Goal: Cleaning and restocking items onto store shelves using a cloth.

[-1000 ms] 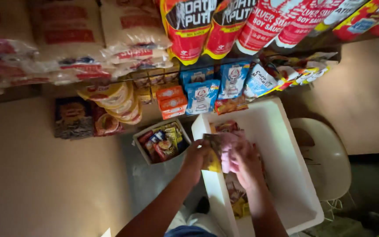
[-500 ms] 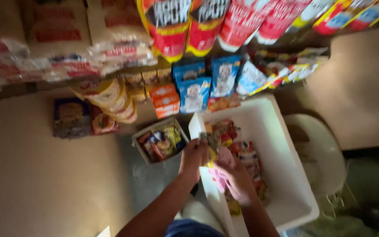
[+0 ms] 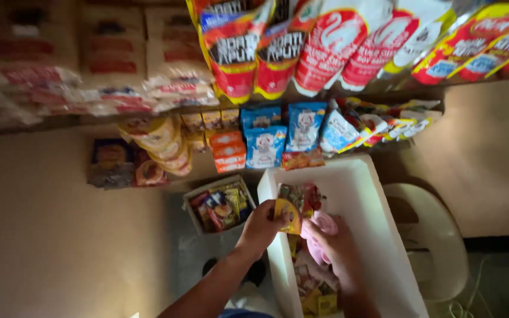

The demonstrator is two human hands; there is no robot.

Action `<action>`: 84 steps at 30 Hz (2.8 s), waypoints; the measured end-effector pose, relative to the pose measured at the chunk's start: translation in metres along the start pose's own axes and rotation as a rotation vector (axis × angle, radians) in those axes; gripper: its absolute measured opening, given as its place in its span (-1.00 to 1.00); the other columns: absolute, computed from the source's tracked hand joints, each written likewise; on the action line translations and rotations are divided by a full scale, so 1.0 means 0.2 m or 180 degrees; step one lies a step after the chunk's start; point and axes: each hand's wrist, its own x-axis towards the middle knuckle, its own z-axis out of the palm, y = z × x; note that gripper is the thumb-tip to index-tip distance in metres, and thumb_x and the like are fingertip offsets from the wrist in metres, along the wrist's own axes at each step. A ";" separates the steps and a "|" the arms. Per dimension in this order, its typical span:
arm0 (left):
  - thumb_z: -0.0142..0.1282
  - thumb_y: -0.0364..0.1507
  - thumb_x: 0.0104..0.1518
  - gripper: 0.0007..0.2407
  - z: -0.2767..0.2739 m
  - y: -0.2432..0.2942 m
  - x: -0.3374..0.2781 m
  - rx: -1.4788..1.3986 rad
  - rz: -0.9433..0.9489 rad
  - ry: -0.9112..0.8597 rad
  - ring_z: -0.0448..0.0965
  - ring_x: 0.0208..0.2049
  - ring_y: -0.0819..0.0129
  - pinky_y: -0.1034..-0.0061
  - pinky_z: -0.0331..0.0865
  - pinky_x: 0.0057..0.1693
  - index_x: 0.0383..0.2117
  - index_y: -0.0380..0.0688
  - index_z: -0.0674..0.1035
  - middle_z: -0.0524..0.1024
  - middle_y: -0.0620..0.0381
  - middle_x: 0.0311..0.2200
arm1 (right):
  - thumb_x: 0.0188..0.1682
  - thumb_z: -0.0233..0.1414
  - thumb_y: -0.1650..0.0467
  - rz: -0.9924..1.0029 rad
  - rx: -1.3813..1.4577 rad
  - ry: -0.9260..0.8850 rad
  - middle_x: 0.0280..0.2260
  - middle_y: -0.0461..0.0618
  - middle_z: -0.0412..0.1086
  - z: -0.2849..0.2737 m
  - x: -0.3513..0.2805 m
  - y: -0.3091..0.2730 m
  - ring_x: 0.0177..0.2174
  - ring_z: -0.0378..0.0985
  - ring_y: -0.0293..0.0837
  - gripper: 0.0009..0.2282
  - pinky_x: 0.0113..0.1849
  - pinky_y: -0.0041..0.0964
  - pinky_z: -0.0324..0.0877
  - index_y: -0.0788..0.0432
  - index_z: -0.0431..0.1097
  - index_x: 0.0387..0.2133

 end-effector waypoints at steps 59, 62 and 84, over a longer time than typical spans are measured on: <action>-0.09 -0.55 0.21 -0.58 0.29 -0.84 0.46 0.1267 -0.1162 -0.1119 0.59 -0.05 -0.02 0.14 0.51 -0.07 0.25 -0.08 0.43 0.53 -0.15 0.06 | -0.18 0.21 0.48 0.0582 -0.0241 0.1430 -0.39 -0.08 0.45 -0.53 0.25 0.82 -0.50 0.46 -0.30 -0.64 -0.51 -0.33 0.35 0.20 0.44 -0.06; -0.09 -0.58 0.18 -0.56 0.30 -0.73 0.50 0.1508 -0.1118 -0.1114 0.62 -0.13 -0.07 0.15 0.52 -0.12 0.26 -0.16 0.39 0.49 -0.20 0.04 | -0.13 0.20 0.46 0.0571 -0.0329 0.1511 -0.32 -0.06 0.48 -0.60 0.30 0.88 -0.43 0.48 -0.27 -0.65 -0.48 -0.33 0.36 0.23 0.47 -0.03; 0.05 -0.64 0.24 -0.77 -0.49 0.93 -0.11 0.0690 0.1853 0.0887 0.60 -0.28 0.43 0.54 0.52 -0.10 0.00 -0.23 0.58 0.64 0.13 -0.23 | -0.04 0.18 0.59 -0.3474 -0.1830 -0.0060 -0.13 -0.01 0.49 0.76 0.04 -0.78 -0.16 0.64 -0.15 -0.70 -0.12 -0.23 0.59 0.18 0.47 -0.03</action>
